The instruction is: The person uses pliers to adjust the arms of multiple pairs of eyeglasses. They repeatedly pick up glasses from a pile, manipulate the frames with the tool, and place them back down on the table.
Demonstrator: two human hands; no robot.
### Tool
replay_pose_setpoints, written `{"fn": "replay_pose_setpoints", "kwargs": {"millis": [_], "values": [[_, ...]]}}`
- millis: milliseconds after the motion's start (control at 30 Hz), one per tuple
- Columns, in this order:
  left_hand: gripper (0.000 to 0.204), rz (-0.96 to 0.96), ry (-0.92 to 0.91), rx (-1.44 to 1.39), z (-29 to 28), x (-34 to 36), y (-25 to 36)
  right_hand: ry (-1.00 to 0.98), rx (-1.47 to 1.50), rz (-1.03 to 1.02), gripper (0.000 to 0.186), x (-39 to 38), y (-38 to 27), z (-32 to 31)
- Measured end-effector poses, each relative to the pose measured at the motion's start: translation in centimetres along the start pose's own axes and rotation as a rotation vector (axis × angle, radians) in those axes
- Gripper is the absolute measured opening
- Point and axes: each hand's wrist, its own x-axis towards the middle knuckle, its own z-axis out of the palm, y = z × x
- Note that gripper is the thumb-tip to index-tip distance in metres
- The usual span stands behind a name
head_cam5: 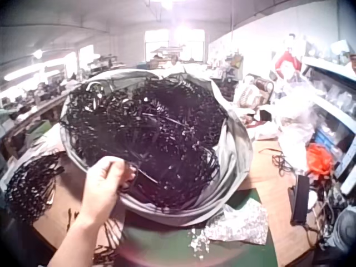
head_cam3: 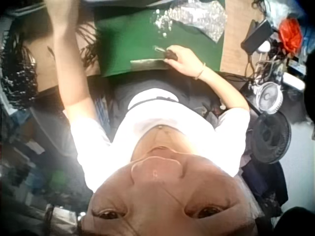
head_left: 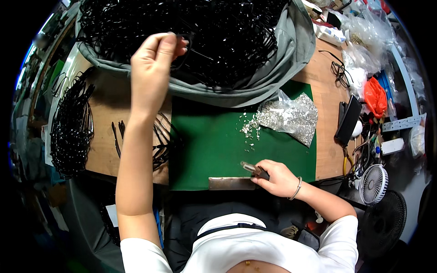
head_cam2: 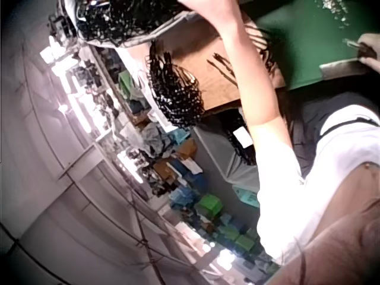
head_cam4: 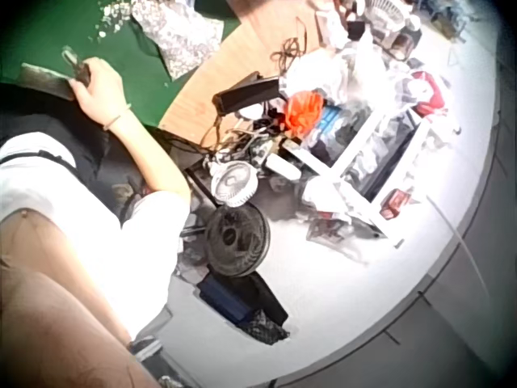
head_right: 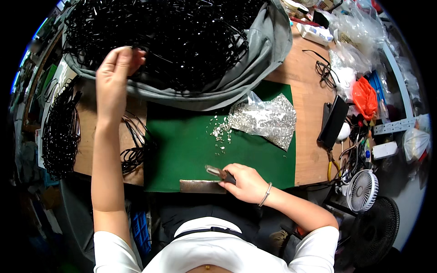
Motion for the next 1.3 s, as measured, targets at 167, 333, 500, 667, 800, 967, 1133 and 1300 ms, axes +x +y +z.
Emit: {"fn": "replay_pose_setpoints", "kwargs": {"millis": [167,333,500,667,800,967,1133,1300], "values": [[0.03,-0.02,-0.148,-0.363,-0.2,-2.3,4.0,0.158,-0.334,-0.172,0.032,1.5,-0.1,-0.2],[0.035,-0.13,-0.35,-0.575,-1.1,-9.0,7.3,0.205,-0.821,-0.047,0.051,2.4,0.4,0.6],[0.051,-0.389,-0.308,-1.026,-2.7,-14.4,7.2,0.138,-0.559,-0.085,0.048,-0.3,-0.1,0.4],[0.061,-0.837,-0.225,-0.417,1.3,-18.7,6.5,0.182,-0.327,-0.003,0.023,1.4,0.7,-2.3],[0.075,-0.666,-0.196,-0.313,3.3,-20.9,5.1,0.155,-0.316,0.062,0.015,3.0,2.0,-0.4],[0.089,-0.558,-0.184,-0.38,3.4,-21.7,4.4,0.212,-0.417,0.016,0.017,3.3,2.4,0.4],[0.096,-0.465,-0.299,-0.426,3.9,-21.1,3.3,0.178,-0.235,0.059,0.016,2.8,1.5,-0.4],[0.084,-0.373,-0.268,-0.103,6.9,-21.0,3.0,0.201,0.529,0.167,0.02,-0.9,-3.2,-1.2]]}}
